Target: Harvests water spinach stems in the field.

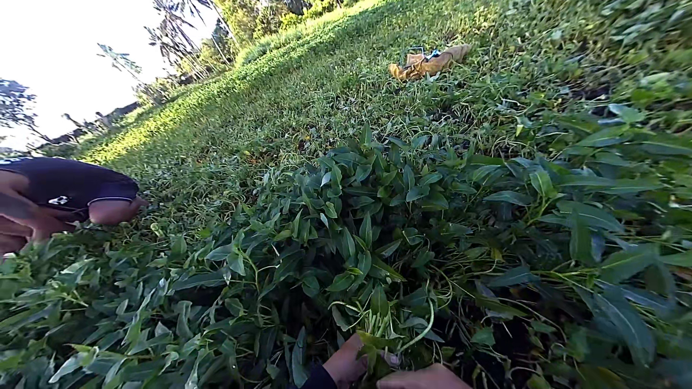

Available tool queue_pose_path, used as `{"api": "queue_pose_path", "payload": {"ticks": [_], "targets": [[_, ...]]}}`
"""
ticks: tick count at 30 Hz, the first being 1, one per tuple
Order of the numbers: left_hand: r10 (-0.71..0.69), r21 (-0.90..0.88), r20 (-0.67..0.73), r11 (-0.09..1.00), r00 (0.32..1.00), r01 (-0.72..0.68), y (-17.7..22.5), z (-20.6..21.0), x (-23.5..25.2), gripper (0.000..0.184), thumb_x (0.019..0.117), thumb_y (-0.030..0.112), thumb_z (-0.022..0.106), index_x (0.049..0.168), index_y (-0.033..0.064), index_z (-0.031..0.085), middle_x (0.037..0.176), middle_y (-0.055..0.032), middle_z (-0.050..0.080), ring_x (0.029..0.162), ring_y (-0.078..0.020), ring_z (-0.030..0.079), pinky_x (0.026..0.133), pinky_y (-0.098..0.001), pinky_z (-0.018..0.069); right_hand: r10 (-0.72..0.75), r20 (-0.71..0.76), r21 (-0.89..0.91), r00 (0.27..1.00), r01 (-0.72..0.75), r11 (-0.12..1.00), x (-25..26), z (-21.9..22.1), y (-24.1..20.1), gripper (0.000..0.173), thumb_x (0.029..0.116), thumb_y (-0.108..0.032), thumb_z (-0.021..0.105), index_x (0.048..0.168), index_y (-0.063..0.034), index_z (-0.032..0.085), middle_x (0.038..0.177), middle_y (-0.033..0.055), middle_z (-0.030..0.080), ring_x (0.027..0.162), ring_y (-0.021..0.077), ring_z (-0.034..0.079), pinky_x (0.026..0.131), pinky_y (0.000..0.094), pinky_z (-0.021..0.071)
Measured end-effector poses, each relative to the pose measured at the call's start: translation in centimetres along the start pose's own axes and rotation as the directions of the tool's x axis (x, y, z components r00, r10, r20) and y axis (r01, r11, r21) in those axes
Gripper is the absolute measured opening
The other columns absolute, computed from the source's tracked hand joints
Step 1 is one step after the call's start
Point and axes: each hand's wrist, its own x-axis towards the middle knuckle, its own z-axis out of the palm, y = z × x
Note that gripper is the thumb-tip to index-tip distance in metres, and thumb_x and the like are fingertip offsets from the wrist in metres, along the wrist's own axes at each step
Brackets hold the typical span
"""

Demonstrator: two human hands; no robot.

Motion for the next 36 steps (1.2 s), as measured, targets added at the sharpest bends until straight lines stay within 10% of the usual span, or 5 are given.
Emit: {"api": "queue_pose_path", "payload": {"ticks": [4,8,15,25,36], "targets": [[-0.041,-0.078,0.009,0.996,0.999,0.042,-0.3,0.1,0.1,0.06,0.0869,0.015,0.08,0.138,0.0027,0.052,0.12,-0.0085,0.068,0.109,-0.0155,0.067,0.098,-0.037,0.0552,0.353,-0.558,0.322,0.751,-0.196,0.926,0.0,-5.9,3.2,0.03,0.1014,-0.034,0.057,0.117,-0.012,0.071,0.072,0.001,0.068,0.053,0.0135,0.06,0.048,0.0329,0.0507],[-0.063,-0.109,0.028,0.992,0.998,0.066,-0.1,0.2,0.1,0.065,0.0867,0.019,0.082,0.141,0.0039,0.05,0.124,-0.0085,0.067,0.113,-0.0159,0.065,0.101,-0.0379,0.0534,0.718,-0.334,0.402,0.61,-0.597,0.694,2.4,-5.0,5.6,0.063,0.1001,-0.054,0.06,0.14,-0.0068,0.05,0.104,0.0181,0.072,0.077,0.03,0.072,0.07,0.0481,0.0593],[-0.073,-0.203,-0.026,0.977,0.997,0.066,-0.5,-1.1,-1.1,0.048,0.0889,0.019,0.079,0.131,0.0055,0.058,0.114,-0.0053,0.071,0.106,-0.0143,0.068,0.097,-0.0371,0.0554,0.829,-0.438,0.855,0.346,-0.124,0.504,4.1,-2.0,8.7,0.063,0.0904,-0.008,0.072,0.146,-0.0046,0.043,0.113,0.0184,0.062,0.077,0.0223,0.06,0.057,0.0376,0.0481],[-0.118,-0.265,-0.119,0.961,0.986,0.083,1.0,-2.4,-0.8,0.042,0.0937,0.019,0.074,0.13,0.0076,0.058,0.109,-0.0056,0.07,0.1,-0.0148,0.068,0.09,-0.0365,0.0571,0.75,-0.422,0.705,0.508,-0.336,0.625,-5.1,-9.8,10.0,0.035,0.0926,-0.016,0.072,0.126,-0.0072,0.067,0.094,0.004,0.074,0.067,0.0071,0.062,0.052,0.0219,0.0447],[-0.069,-0.016,-0.129,0.998,0.989,0.067,3.1,0.7,5.5,0.044,0.1013,0.029,0.066,0.136,0.0033,0.056,0.126,-0.0096,0.066,0.115,-0.0155,0.062,0.101,-0.0358,0.0502,0.524,-0.372,0.065,0.766,-0.541,0.838,3.8,3.0,-1.3,0.048,0.0954,-0.015,0.066,0.141,-0.002,0.055,0.113,0.0185,0.074,0.104,0.0375,0.072,0.092,0.0575,0.0559]]}}
